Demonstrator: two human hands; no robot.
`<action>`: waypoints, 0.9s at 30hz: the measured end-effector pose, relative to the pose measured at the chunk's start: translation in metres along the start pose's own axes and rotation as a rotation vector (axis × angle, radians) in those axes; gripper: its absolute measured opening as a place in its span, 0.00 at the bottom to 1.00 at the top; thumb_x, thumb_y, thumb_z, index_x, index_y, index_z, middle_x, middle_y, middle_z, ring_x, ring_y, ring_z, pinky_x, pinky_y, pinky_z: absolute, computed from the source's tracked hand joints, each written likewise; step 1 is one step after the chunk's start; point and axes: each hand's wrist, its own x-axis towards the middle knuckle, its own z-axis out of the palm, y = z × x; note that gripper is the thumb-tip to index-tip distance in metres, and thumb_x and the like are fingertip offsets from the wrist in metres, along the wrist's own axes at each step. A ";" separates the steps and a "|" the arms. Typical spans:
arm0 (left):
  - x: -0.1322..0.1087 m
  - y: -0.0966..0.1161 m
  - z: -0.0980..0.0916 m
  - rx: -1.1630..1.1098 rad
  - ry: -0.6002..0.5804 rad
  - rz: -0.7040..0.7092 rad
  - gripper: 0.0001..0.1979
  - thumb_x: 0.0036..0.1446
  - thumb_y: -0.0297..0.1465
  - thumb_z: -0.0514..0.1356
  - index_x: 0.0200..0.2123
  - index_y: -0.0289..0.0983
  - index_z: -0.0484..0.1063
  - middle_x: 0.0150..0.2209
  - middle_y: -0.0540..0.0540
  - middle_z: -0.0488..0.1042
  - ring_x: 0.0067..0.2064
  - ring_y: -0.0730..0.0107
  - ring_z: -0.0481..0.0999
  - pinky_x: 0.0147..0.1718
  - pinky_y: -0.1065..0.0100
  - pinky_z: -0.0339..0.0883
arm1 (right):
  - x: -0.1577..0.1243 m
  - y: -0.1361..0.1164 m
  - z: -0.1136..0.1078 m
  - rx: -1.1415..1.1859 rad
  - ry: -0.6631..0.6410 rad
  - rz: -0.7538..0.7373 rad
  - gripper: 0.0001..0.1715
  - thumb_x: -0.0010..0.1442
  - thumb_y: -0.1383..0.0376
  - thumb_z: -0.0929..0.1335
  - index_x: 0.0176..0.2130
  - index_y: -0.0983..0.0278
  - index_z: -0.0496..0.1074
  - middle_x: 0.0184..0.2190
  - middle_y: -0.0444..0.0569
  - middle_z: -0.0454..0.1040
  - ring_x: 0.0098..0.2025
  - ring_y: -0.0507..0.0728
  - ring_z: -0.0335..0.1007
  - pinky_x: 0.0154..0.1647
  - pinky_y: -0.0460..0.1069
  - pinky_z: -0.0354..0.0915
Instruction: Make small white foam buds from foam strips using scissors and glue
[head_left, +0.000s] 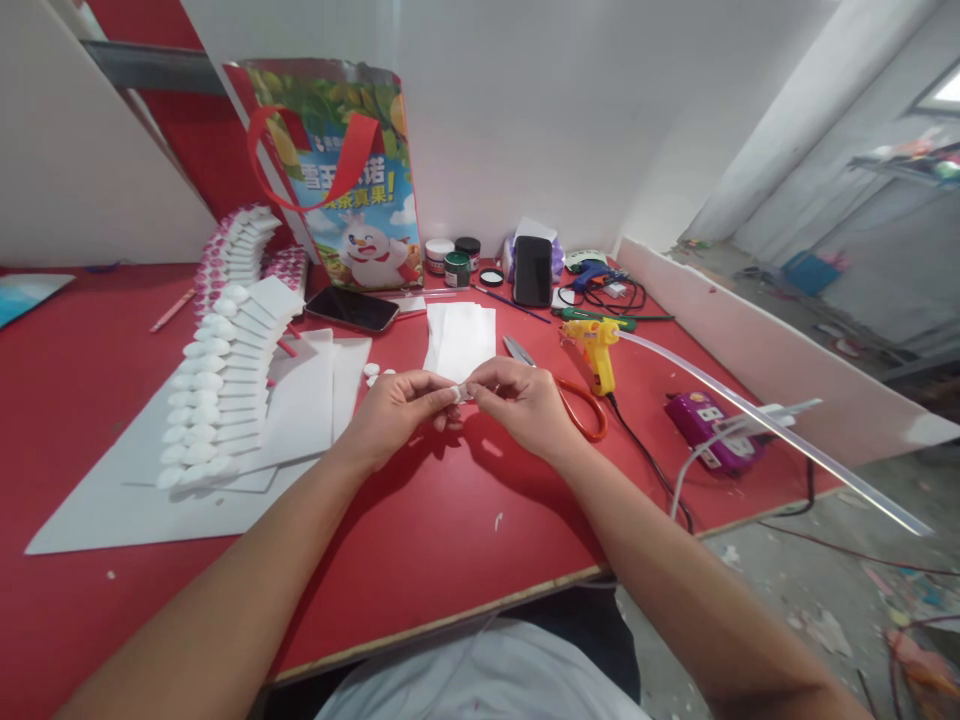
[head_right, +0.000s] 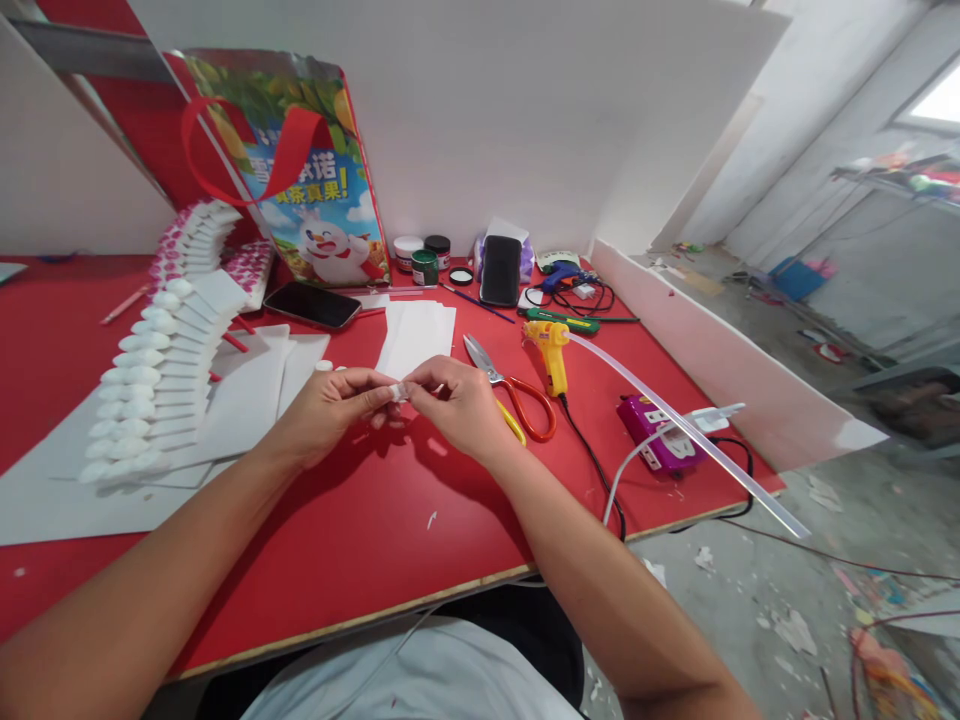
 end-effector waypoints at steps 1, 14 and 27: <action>0.000 -0.001 0.000 0.002 0.003 -0.001 0.20 0.50 0.47 0.72 0.31 0.35 0.81 0.24 0.46 0.77 0.26 0.70 0.73 0.28 0.67 0.69 | 0.000 0.000 0.000 -0.016 -0.001 -0.011 0.09 0.62 0.64 0.69 0.30 0.62 0.78 0.32 0.47 0.79 0.32 0.53 0.71 0.34 0.49 0.64; 0.002 -0.004 0.001 -0.014 0.069 -0.018 0.13 0.49 0.40 0.72 0.29 0.36 0.81 0.24 0.46 0.78 0.23 0.74 0.70 0.22 0.72 0.62 | -0.003 0.001 0.002 -0.106 -0.011 -0.098 0.10 0.63 0.70 0.67 0.34 0.63 0.78 0.34 0.47 0.79 0.34 0.52 0.73 0.34 0.47 0.65; 0.002 -0.004 0.004 -0.069 0.151 -0.007 0.07 0.50 0.32 0.69 0.24 0.36 0.78 0.20 0.47 0.76 0.20 0.76 0.68 0.19 0.76 0.59 | -0.010 0.004 0.008 -0.286 0.000 -0.300 0.13 0.64 0.73 0.64 0.42 0.66 0.77 0.41 0.53 0.79 0.36 0.53 0.75 0.38 0.48 0.69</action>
